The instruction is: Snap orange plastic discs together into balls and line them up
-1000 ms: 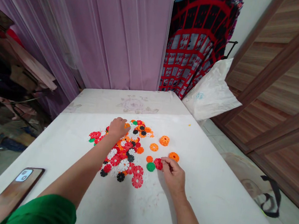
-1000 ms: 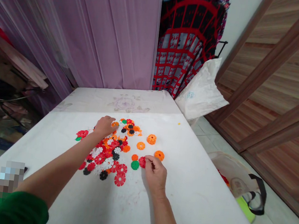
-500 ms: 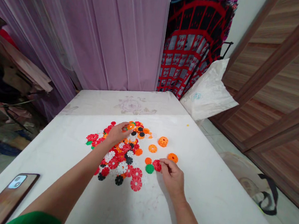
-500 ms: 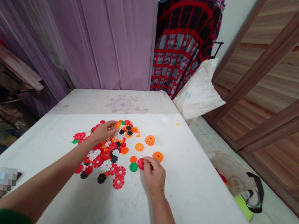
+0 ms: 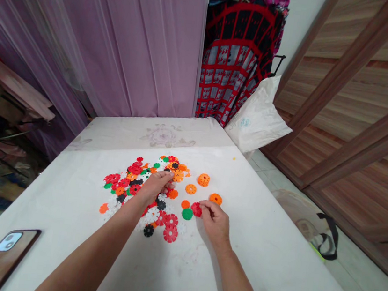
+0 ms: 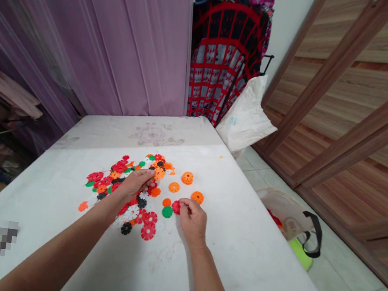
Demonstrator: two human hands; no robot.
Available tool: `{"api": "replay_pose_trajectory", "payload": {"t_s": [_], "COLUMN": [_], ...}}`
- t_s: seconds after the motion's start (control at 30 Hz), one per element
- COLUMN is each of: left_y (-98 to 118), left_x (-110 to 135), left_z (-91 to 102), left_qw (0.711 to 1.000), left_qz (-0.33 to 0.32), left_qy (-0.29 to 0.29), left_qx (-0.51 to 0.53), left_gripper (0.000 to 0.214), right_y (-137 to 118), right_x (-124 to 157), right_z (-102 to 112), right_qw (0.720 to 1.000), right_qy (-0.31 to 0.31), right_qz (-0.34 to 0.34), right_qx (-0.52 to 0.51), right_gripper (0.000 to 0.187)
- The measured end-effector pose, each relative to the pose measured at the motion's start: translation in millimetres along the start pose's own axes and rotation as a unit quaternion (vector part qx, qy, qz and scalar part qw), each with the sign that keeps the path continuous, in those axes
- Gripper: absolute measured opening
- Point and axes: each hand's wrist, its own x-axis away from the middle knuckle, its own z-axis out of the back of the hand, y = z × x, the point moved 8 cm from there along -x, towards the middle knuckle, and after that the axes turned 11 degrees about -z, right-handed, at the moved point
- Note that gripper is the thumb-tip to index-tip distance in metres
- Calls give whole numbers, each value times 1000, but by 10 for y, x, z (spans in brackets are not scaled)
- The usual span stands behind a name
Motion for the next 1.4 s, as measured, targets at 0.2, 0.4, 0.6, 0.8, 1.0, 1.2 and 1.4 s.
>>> {"api": "replay_pose_trajectory", "payload": {"t_s": [0.2, 0.4, 0.6, 0.8, 1.0, 1.2, 1.4], "left_y": [-47, -121, -80, -85, -131, -32, -20], "left_x": [32, -22, -37, -14, -90, -169, -262], "left_z": [-135, -271, -368, -384, -363, -543, -713], "left_qw": [998, 988, 981, 979, 979, 981, 981], "left_qz": [7, 40, 48, 52, 50, 31, 38], "left_qy": [-8, -44, -73, -79, -76, -85, -87], "left_qx": [-68, -143, -176, -183, -184, -170, -166], "left_gripper": [36, 26, 26, 24, 30, 28, 27], "right_y": [-47, -8, 0, -9, -35, -52, -66], "right_x": [12, 14, 0, -4, 3, -3, -8], "right_z": [0, -13, -31, -29, -23, -17, -9], "right_qw": [1000, 1000, 1000, 1000, 1000, 1000, 1000], "right_qy": [-4, -6, -10, -14, -12, -6, 0], "right_qz": [2, 5, 0, -1, -5, -8, -2], "right_qx": [-2, 4, -2, 4, -12, -7, 0], "right_gripper": [22, 22, 22, 21, 21, 21, 22]}}
